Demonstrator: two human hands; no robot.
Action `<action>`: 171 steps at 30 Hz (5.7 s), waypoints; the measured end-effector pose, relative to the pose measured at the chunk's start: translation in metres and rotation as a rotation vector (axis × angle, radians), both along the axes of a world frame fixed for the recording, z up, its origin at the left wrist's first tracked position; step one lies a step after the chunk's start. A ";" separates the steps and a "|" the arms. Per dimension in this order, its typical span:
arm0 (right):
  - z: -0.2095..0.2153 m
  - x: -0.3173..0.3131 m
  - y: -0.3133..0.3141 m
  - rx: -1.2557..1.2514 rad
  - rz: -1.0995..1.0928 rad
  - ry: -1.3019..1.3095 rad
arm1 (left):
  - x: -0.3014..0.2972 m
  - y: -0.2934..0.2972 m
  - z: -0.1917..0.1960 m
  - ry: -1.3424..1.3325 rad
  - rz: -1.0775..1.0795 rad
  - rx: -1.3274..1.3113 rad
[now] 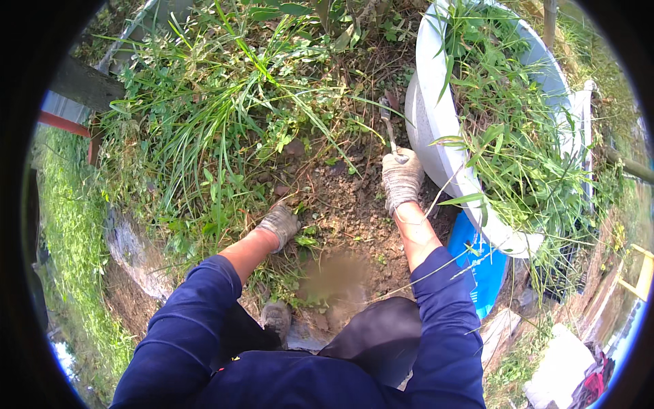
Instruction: The person uses a small hand hoe to loosen soil and pull weeds from a garden bed. They repeatedly scrape the ground, gather uprooted weeds by hand, and place them into a nearby white basin.
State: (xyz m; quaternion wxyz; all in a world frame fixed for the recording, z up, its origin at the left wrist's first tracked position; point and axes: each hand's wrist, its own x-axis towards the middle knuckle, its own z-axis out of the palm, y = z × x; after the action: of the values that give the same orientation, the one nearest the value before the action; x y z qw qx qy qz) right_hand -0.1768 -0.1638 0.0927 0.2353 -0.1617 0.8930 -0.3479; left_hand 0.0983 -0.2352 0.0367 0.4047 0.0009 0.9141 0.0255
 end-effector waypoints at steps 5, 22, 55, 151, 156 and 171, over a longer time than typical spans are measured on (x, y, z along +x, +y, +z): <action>-0.018 0.018 -0.012 0.103 -0.126 -0.008 | 0.003 0.000 -0.004 0.063 0.007 -0.006; -0.065 0.037 -0.031 -0.067 -0.161 0.206 | 0.000 -0.002 -0.006 -0.014 0.014 0.031; -0.013 -0.007 -0.008 0.123 -0.106 -0.002 | -0.001 -0.012 0.004 0.052 0.032 0.117; -0.060 -0.043 -0.033 -0.081 0.229 0.116 | 0.002 0.000 -0.009 0.075 0.080 0.048; -0.050 -0.048 -0.149 0.236 0.291 0.248 | 0.004 -0.003 0.001 0.170 0.130 0.069; 0.085 0.034 0.104 0.183 0.230 -0.009 | 0.003 -0.005 -0.005 0.130 0.093 0.121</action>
State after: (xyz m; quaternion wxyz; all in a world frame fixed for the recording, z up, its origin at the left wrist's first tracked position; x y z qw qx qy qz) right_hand -0.1430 -0.0594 0.1773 0.2911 -0.2391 0.8957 -0.2363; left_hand 0.1017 -0.2401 0.0316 0.3420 -0.0152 0.9343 0.0995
